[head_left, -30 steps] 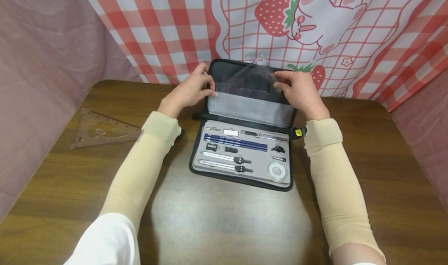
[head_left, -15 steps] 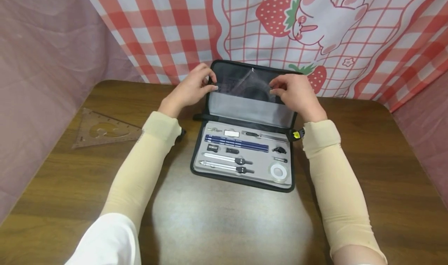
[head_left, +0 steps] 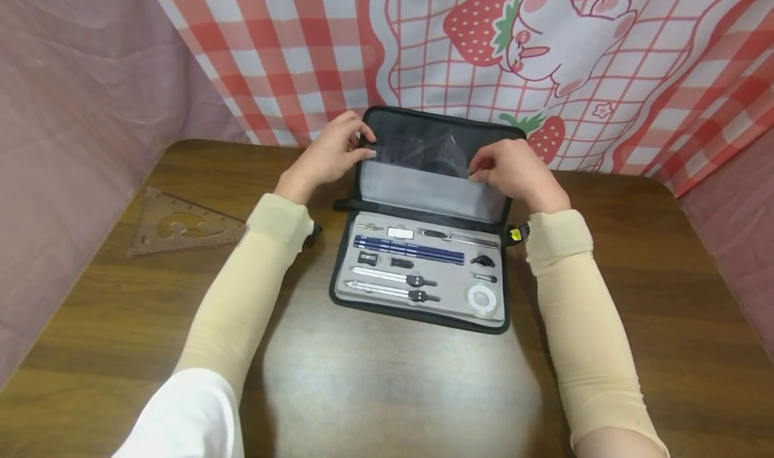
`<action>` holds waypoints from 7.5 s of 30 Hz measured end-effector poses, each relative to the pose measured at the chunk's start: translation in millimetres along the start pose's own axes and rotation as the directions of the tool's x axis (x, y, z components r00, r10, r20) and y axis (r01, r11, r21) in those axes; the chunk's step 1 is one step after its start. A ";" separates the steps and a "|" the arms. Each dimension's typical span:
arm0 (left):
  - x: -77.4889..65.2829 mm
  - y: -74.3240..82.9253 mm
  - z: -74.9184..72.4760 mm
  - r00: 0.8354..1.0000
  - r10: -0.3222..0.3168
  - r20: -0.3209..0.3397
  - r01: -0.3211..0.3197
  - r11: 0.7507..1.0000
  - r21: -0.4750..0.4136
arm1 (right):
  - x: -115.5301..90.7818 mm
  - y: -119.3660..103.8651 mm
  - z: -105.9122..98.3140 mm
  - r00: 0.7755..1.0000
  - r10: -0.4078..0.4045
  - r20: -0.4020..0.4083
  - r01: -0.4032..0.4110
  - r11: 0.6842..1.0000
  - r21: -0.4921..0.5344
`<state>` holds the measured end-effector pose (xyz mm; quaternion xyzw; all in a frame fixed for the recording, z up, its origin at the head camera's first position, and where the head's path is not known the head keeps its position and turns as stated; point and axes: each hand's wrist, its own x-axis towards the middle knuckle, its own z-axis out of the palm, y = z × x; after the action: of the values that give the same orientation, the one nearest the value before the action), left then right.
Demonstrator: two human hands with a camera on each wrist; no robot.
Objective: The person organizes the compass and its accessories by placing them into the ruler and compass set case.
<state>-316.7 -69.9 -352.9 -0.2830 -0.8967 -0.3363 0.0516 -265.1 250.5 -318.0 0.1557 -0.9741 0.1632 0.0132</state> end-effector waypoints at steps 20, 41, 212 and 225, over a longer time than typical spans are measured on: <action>-1.3 3.1 -5.4 1.000 -0.004 -0.025 0.004 1.000 -0.002 | 5.9 -15.7 11.1 0.986 -0.106 -0.131 0.114 0.992 0.049; -1.3 0.0 -16.5 0.999 0.019 -0.025 -0.020 1.000 -0.023 | -16.5 31.3 -33.1 0.911 0.184 -0.369 -0.119 0.974 0.193; -21.2 8.6 -19.2 0.965 0.047 -0.257 -0.109 0.966 -0.236 | -12.1 5.6 -24.9 0.919 0.016 -0.395 0.078 0.972 0.222; -25.6 0.2 -15.9 0.982 0.188 0.022 -0.188 0.953 0.237 | -13.8 10.2 -24.0 0.910 0.022 -0.415 0.062 0.980 0.187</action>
<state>-296.8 -91.9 -347.8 -0.3585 -0.8996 -0.2203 0.1173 -255.7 271.5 -299.5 0.1280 -0.9266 0.2874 0.2059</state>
